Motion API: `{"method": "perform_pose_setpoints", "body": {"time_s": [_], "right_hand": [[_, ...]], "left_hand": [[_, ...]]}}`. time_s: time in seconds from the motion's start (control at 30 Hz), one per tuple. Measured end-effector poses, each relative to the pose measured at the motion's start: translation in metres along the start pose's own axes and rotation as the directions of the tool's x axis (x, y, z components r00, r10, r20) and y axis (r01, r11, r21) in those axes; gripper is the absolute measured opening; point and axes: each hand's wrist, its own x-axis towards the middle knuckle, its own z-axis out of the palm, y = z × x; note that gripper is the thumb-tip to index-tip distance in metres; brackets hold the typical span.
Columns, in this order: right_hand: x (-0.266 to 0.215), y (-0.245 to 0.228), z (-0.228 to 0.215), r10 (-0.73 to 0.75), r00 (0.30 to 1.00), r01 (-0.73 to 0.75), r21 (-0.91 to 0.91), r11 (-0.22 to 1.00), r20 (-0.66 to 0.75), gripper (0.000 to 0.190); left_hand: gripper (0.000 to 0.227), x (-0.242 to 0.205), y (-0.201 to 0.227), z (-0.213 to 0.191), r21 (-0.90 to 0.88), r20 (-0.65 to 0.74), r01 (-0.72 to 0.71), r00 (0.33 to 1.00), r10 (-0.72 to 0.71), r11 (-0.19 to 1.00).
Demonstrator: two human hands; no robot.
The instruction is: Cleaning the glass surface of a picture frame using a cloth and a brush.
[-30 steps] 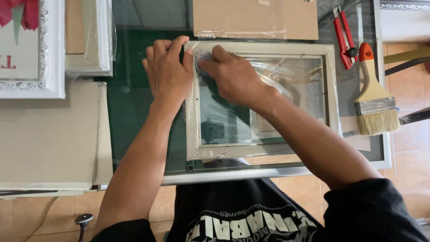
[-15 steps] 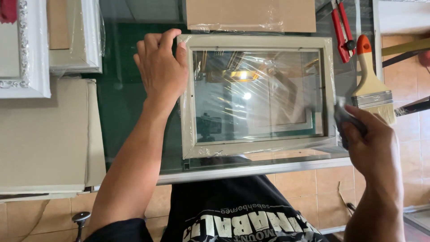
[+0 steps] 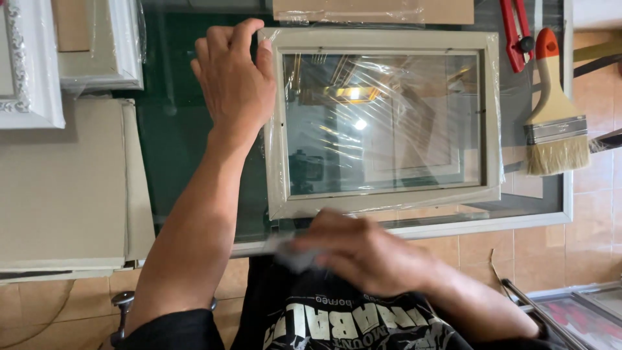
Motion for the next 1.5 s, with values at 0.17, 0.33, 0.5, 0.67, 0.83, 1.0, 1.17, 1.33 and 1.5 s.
{"method": "perform_pose_setpoints", "body": {"time_s": [0.17, 0.33, 0.5, 0.67, 0.83, 1.0, 1.17, 1.33, 1.5], "right_hand": [[0.021, 0.013, -0.043, 0.031, 0.795, -0.387, -0.467, 0.795, -0.606, 0.039], [0.049, 0.045, -0.023, -0.156, 0.818, -0.374, -0.718, 0.586, -0.554, 0.021], [-0.038, 0.058, -0.102, 0.025, 0.565, -0.785, -0.529, 0.322, -0.824, 0.020], [-0.020, 0.071, -0.112, 0.157, 0.481, -0.872, -0.451, 0.191, -0.863, 0.024], [0.096, 0.068, -0.053, -0.129, 0.854, -0.400, -0.796, 0.454, -0.503, 0.022], [0.113, 0.078, -0.071, -0.145, 0.786, -0.542, -0.783, 0.305, -0.600, 0.012], [0.012, 0.102, -0.160, 0.057, 0.653, -0.757, -0.649, 0.071, -0.755, 0.016], [-0.051, 0.145, -0.223, 0.132, 0.493, -0.863, -0.503, -0.056, -0.860, 0.021], [-0.056, 0.125, -0.188, 0.212, 0.535, -0.836, -0.549, -0.010, -0.818, 0.029]], "left_hand": [[0.026, 0.000, -0.003, 0.002, 0.012, 0.024, 0.005, 1.000, -0.005, 1.000], [0.025, 0.001, -0.003, 0.002, 0.005, 0.042, -0.027, 0.999, 0.027, 1.000], [0.027, 0.001, -0.005, 0.001, -0.001, 0.080, -0.007, 0.997, 0.007, 1.000], [0.028, 0.003, -0.002, 0.000, 0.001, 0.082, 0.005, 0.997, -0.006, 1.000], [0.032, 0.002, -0.003, -0.003, -0.012, 0.104, -0.009, 0.995, 0.011, 1.000], [0.031, 0.000, -0.012, 0.006, 0.004, 0.159, 0.073, 0.985, -0.073, 0.997], [0.028, 0.002, -0.009, 0.006, -0.026, 0.148, 0.099, 0.984, -0.094, 0.995], [0.027, 0.003, -0.008, 0.007, -0.003, 0.172, 0.105, 0.980, -0.103, 0.994], [0.026, 0.004, -0.003, 0.005, 0.018, 0.196, 0.132, 0.972, -0.133, 0.991]]}}
